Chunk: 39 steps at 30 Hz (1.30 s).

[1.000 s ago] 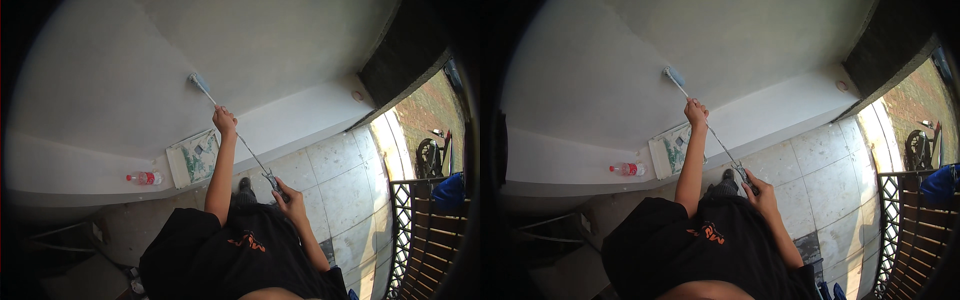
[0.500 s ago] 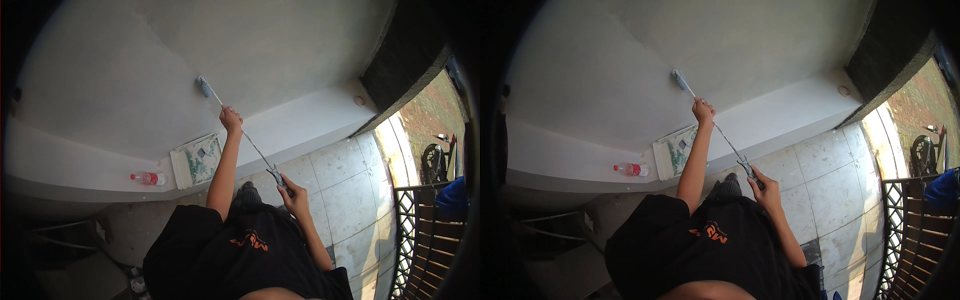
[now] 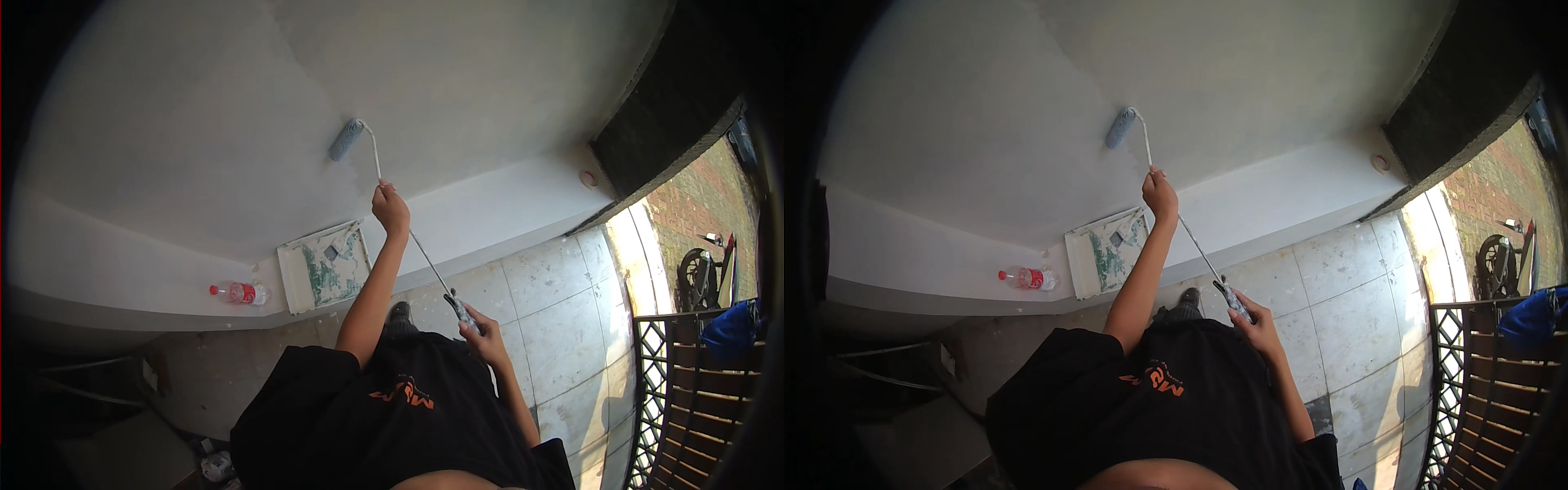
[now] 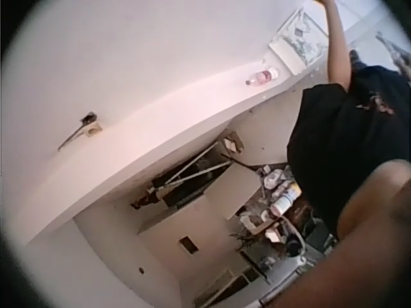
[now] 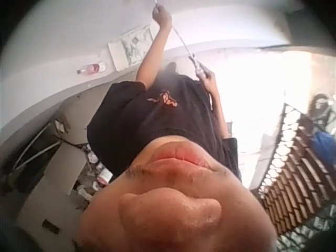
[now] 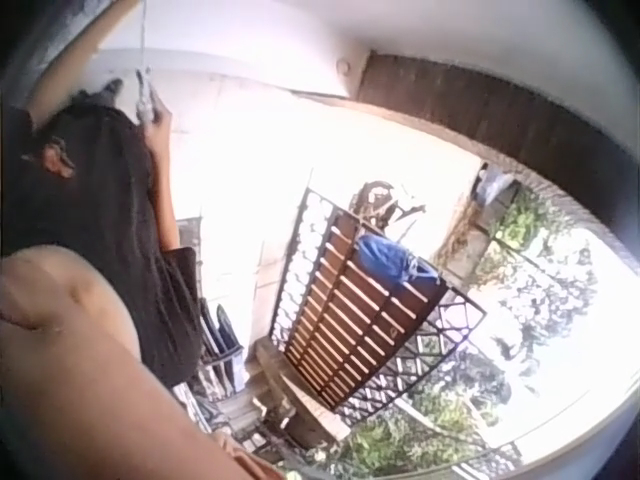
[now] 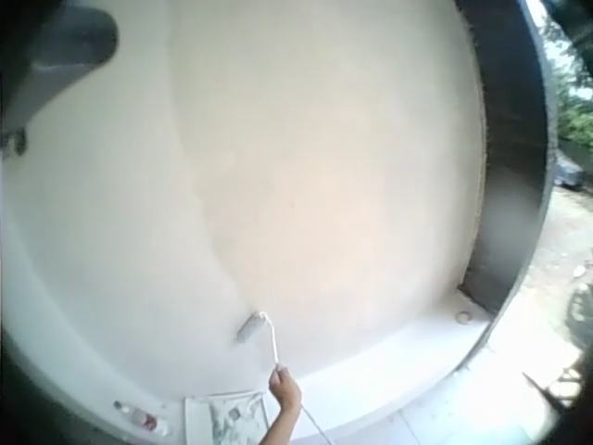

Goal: Painting an interior wall using a roller and paint tray.

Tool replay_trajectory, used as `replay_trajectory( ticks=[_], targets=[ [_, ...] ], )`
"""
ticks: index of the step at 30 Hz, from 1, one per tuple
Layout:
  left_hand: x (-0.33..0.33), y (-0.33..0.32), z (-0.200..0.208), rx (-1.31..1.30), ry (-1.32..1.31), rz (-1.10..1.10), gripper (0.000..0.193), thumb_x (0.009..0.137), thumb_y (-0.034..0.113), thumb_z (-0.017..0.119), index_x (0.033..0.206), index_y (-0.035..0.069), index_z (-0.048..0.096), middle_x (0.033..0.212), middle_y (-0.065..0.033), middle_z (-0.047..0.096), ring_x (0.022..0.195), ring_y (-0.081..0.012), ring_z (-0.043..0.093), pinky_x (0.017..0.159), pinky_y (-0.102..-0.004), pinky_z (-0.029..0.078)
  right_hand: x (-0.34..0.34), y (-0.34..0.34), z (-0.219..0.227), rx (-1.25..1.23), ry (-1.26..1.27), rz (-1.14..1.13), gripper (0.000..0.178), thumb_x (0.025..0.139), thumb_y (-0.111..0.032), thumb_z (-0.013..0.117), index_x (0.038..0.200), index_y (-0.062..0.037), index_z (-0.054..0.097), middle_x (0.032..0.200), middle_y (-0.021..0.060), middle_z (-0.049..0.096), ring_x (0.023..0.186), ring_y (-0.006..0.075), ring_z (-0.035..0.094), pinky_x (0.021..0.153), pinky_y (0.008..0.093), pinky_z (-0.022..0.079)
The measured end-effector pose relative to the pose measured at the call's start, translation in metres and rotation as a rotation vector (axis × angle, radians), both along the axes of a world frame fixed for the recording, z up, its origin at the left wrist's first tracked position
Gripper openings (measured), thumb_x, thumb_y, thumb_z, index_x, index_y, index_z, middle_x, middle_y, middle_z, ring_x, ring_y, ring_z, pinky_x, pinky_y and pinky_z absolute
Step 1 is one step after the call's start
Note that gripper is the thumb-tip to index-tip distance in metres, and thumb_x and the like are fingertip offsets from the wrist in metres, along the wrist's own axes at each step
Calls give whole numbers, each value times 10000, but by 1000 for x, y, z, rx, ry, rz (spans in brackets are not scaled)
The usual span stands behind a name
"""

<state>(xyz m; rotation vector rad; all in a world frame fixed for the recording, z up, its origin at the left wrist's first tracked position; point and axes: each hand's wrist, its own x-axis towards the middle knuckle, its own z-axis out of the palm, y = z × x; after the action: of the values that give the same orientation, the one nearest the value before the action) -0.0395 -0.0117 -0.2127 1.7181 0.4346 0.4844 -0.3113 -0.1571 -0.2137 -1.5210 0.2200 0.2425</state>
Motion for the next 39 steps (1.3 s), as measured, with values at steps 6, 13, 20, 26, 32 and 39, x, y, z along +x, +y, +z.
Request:
replay_trajectory(
  ticks=[6, 13, 20, 26, 32, 39],
  targets=[
    [-9, 4, 4, -16, -4, -70, 394, 919, 299, 407, 738, -3, 583, 599, -105, 557, 556, -215, 530, 574, -340, 411, -14, 23, 2, 209, 125, 111, 486, 932, -206, 438, 1368, -59, 282, 696, -31, 401, 585, 71, 364, 537, 198, 322],
    [-10, -1, -5, -155, 28, -215, 411, 905, 353, 456, 740, 9, 611, 485, -19, 462, 467, -116, 452, 482, -270, 350, -27, 51, 17, 135, 83, 62, 484, 958, -264, 365, 1397, -110, 232, 695, -20, 395, 589, 75, 359, 556, 204, 341],
    [-3, 6, -15, -568, 164, -280, 380, 902, 356, 476, 688, 47, 534, 497, 39, 356, 422, -61, 323, 394, -234, 255, -19, 71, 25, -69, 83, -33, 470, 936, -175, 406, 1386, -137, 277, 651, 1, 429, 573, 86, 375, 554, 222, 361],
    [-7, 1, 35, -721, 105, -283, 293, 916, 316, 464, 730, 90, 477, 519, 72, 256, 398, -30, 206, 354, -216, 161, -12, 60, 58, -317, 63, 19, 478, 922, -162, 417, 1380, -114, 289, 619, -11, 373, 577, 84, 364, 564, 213, 341],
    [-8, 8, 65, -747, 95, -277, 277, 915, 302, 465, 744, 86, 494, 539, 69, 272, 407, -29, 215, 366, -213, 172, -9, 52, 70, -152, 10, 53, 475, 931, -174, 397, 1386, -105, 276, 621, -31, 374, 532, 54, 350, 520, 189, 331],
    [-7, 17, 80, -642, 34, -317, 267, 906, 301, 486, 780, 71, 537, 554, 69, 305, 408, -25, 228, 362, -216, 167, -9, 76, 72, 60, 33, -12, 481, 936, -203, 414, 1381, -87, 274, 611, -46, 405, 452, 28, 344, 436, 178, 310]
  ],
)
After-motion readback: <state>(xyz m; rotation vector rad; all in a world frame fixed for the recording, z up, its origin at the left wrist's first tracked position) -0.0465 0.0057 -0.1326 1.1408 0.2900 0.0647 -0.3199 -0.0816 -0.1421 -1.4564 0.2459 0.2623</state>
